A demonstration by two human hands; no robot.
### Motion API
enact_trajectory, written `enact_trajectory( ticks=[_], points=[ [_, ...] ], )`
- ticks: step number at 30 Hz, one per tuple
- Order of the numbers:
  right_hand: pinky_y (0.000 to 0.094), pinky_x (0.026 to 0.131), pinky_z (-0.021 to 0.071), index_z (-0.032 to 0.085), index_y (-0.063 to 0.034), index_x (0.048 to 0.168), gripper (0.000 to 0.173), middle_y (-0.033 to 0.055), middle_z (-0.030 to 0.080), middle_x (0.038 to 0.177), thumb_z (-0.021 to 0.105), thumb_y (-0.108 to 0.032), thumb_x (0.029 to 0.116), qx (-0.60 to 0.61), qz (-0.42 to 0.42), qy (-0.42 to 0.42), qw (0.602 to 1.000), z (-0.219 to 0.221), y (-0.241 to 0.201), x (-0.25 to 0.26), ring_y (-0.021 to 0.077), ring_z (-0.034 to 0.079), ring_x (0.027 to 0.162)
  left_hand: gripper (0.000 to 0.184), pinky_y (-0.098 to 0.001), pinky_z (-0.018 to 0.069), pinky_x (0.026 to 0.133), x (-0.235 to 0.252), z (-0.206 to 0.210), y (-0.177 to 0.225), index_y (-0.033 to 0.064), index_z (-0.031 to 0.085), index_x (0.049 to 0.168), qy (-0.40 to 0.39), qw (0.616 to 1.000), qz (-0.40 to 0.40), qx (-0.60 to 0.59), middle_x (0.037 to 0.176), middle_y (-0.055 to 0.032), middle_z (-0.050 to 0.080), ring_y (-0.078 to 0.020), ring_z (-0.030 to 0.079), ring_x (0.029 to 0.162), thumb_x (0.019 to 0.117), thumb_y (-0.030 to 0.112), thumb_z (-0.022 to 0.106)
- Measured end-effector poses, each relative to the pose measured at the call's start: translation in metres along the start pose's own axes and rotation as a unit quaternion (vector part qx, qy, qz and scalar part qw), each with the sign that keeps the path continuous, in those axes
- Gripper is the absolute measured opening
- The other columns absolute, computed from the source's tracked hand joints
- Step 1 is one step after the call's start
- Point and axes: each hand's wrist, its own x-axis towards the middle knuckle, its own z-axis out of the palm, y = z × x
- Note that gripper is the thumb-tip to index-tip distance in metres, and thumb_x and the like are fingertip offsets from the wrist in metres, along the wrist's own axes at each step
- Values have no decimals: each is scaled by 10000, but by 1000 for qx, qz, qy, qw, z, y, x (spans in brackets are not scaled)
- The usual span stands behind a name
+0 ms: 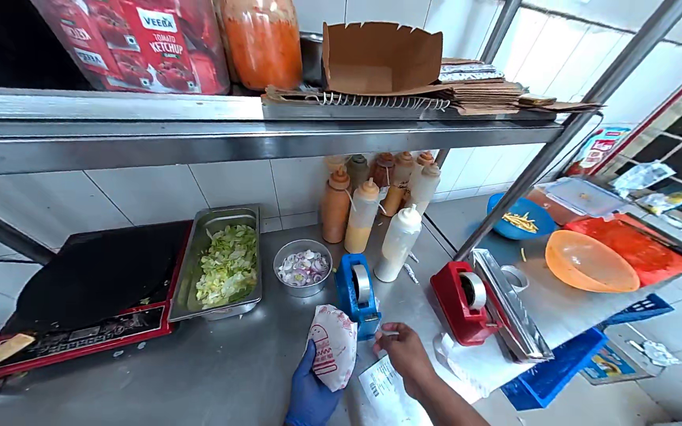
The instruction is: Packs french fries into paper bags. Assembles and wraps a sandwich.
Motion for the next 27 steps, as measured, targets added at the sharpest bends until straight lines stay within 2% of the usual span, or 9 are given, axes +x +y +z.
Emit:
enact_trajectory(
  ticks=[3, 7, 12, 15, 17, 19, 21, 25, 27],
  points=[
    [260, 558, 425, 739, -40, 990, 157, 14, 747, 782, 671, -179, 1011, 12, 46, -24, 999, 4, 12, 20, 68, 588, 605, 521, -622, 558, 923, 0, 3, 8, 69, 545, 1374, -22, 1000, -15, 9, 1285, -273, 638, -436, 660, 1142, 1034, 458, 479],
    [211, 432, 335, 663, -21, 1065, 149, 27, 682, 744, 625, -162, 1034, 77, 124, -73, 987, 9, 8, 36, 45, 430, 464, 508, -659, 534, 940, 5, 12, 8, 51, 494, 1413, -22, 999, -16, 44, 1299, -297, 615, -465, 643, 1148, 1075, 414, 385],
    [213, 404, 334, 653, -43, 1004, 82, 16, 656, 710, 626, -120, 1005, 59, 173, -107, 977, 25, 18, 37, 45, 401, 431, 514, -625, 581, 862, -16, 30, 18, 60, 492, 1403, 25, 998, 11, 64, 1250, -279, 638, -440, 674, 1093, 1092, 441, 342],
    [196, 424, 348, 649, -33, 1054, 145, 18, 671, 758, 609, -171, 1040, 117, 125, -140, 975, 22, 4, 10, 34, 435, 465, 344, -504, 634, 794, -36, 52, 39, -17, 454, 1383, 106, 962, 123, 219, 1172, -236, 673, -347, 716, 1009, 1121, 182, 355],
    [193, 440, 356, 658, -27, 1068, 166, 25, 665, 783, 607, -184, 1046, 145, 109, -175, 968, 17, -12, -13, 38, 447, 491, 605, -403, 619, 932, -50, 35, 58, -36, 435, 1474, 97, 862, 244, 433, 1309, -175, 659, -251, 704, 1110, 913, -10, 660],
    [187, 445, 364, 676, -28, 1031, 172, 26, 664, 773, 604, -183, 1048, 138, 85, -226, 960, 18, -32, -32, 35, 454, 496, 940, -360, 554, 1060, -66, 28, 84, -32, 322, 1562, 39, 661, 325, 676, 1417, -132, 615, -175, 645, 1241, 805, 177, 840],
    [186, 451, 369, 699, -33, 981, 193, 20, 662, 750, 602, -187, 1047, 105, 48, -293, 949, 30, -55, -47, 29, 455, 494, 997, -411, 524, 1096, -77, 27, 106, -42, 295, 1573, -6, 486, 361, 796, 1422, -121, 622, -214, 614, 1299, 821, 305, 849],
    [189, 455, 352, 702, -68, 979, 220, -15, 671, 745, 615, -259, 1045, -33, 5, -381, 924, 65, -91, -66, 21, 457, 495, 844, -467, 502, 1094, -94, 28, 133, 3, 364, 1540, -67, 297, 397, 866, 1422, -128, 614, -293, 601, 1302, 814, 167, 761],
    [192, 451, 344, 704, -85, 993, 227, -39, 666, 733, 613, -287, 1046, -105, 0, -396, 912, 81, -103, -69, 19, 454, 489, 831, -485, 506, 1080, -101, 29, 141, 19, 404, 1516, -75, 253, 403, 876, 1423, -145, 608, -317, 608, 1292, 766, 105, 750]
  ],
)
